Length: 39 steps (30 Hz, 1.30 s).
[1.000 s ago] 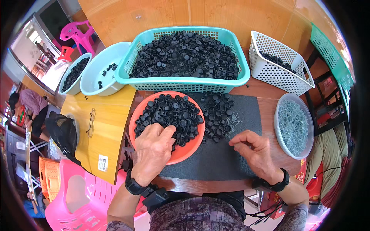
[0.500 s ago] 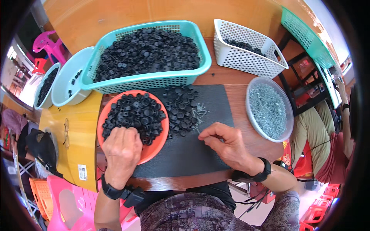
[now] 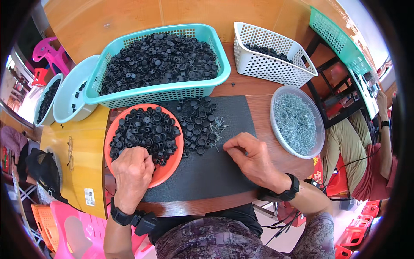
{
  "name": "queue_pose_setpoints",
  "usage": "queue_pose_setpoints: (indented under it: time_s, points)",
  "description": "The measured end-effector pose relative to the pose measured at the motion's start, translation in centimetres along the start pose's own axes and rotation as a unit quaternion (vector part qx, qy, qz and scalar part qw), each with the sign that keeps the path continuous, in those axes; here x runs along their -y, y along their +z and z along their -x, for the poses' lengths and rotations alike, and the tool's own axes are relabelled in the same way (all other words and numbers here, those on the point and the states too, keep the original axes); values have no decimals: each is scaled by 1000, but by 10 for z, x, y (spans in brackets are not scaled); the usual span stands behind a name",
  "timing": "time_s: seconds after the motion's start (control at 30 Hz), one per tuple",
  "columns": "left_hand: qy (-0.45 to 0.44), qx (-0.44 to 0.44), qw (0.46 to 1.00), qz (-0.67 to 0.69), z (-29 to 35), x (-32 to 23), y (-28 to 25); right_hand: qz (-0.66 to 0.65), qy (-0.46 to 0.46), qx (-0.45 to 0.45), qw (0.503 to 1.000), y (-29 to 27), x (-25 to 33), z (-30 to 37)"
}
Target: The person picks up a black plastic component and a metal screw, inserts the screw into the component, and places the assembled unit into a white basket, repeating the process throughout the video.
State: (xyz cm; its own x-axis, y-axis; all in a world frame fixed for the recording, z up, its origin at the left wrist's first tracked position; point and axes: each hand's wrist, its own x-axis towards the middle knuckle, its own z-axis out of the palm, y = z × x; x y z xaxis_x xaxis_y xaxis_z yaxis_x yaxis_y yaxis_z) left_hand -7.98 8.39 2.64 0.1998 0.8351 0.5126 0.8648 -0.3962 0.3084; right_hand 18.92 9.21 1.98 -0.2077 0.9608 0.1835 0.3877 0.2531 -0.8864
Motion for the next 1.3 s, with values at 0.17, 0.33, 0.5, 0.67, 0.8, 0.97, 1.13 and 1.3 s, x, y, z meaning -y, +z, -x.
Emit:
queue_pose_setpoints:
  time_s: [0.17,0.33,0.5,0.67,0.8,0.97,1.13,1.3]
  points:
    - [8,-19,999,48,2,-6,-11,222,-102,-8,970,4,1,-11]
    - [-58,-36,993,94,13,-3,-18,283,-108,29,953,8,-5,-17]
    - [-49,-26,997,44,10,1,-25,275,-101,40,955,10,-11,-23]
    - [-11,8,999,46,-3,-1,-17,215,-75,25,973,10,-13,-22]
    - [12,29,1000,0,-6,3,-5,166,-36,19,985,6,0,-10]
    - [64,46,996,-40,-6,2,-2,135,-47,17,990,2,0,4]
    - [115,49,989,-85,-6,-4,-3,106,-47,22,993,5,0,5]
    - [100,55,988,-102,-5,-2,-2,85,-23,28,996,5,4,8]
